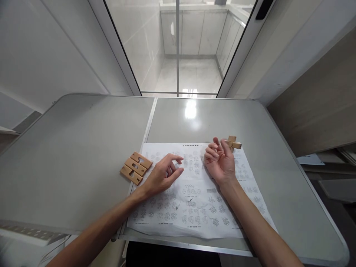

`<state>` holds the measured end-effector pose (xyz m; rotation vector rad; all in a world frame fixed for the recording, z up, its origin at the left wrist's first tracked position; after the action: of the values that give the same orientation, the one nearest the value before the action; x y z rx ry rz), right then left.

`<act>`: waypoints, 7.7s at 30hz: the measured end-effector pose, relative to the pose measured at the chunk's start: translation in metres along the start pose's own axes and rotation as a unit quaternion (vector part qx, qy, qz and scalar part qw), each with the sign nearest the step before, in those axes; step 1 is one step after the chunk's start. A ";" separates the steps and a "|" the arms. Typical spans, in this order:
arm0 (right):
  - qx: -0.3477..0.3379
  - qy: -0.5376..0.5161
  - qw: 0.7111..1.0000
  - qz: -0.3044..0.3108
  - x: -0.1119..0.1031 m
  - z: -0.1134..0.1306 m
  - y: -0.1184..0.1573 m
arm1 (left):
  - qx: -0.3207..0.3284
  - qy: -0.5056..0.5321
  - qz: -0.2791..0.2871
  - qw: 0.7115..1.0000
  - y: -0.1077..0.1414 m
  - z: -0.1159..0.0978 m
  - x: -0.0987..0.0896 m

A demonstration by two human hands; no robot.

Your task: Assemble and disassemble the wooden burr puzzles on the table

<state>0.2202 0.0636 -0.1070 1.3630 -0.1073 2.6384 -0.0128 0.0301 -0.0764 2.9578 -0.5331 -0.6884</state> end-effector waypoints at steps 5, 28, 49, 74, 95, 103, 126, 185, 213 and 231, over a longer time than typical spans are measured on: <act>0.045 0.056 0.997 0.031 0.010 -0.012 0.005 | 0.027 -0.029 0.001 0.999 0.001 -0.001 0.001; 0.107 -0.032 0.993 -0.023 0.011 -0.018 0.007 | -0.020 -0.362 -0.334 0.870 0.071 0.027 -0.046; 0.113 -0.019 0.993 -0.013 0.014 -0.016 0.008 | -0.113 -0.389 -0.343 0.848 0.056 0.037 -0.054; 0.099 0.006 0.995 0.004 0.015 -0.016 0.007 | 0.150 -0.331 -0.085 0.928 -0.011 0.002 0.007; -0.153 0.530 0.811 0.195 0.025 -0.014 0.020 | 0.106 -0.255 -0.044 0.960 -0.010 0.020 -0.031; -0.149 0.573 0.768 0.244 0.029 -0.020 0.025 | 0.111 -0.261 -0.046 0.958 -0.009 0.021 -0.030; -0.181 0.590 0.632 0.468 0.031 -0.022 0.028 | 0.125 -0.248 -0.023 0.960 -0.008 0.022 -0.036; -0.179 0.532 0.751 0.348 0.028 -0.021 0.035 | -0.098 0.032 0.061 0.993 -0.009 0.019 -0.052; -0.138 0.486 0.764 0.402 0.030 -0.015 0.032 | -0.127 0.058 0.121 0.983 -0.006 0.015 -0.053; -0.098 0.461 0.794 0.385 0.025 -0.017 0.033 | -0.121 0.066 0.132 0.982 -0.006 0.017 -0.052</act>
<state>0.1868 0.0360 -0.0959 -0.2459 -0.9201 3.4384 -0.0621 0.0537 -0.0707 2.6196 -0.7538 -0.4875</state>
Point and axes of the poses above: each hand's wrist, its own y-axis away from the middle knuckle, its own x-axis out of the palm, z = x × y, the point moved 3 cm from there along -y, towards the middle knuckle, and after that the axes turned 15 degrees about -x, right-handed, at the moved point
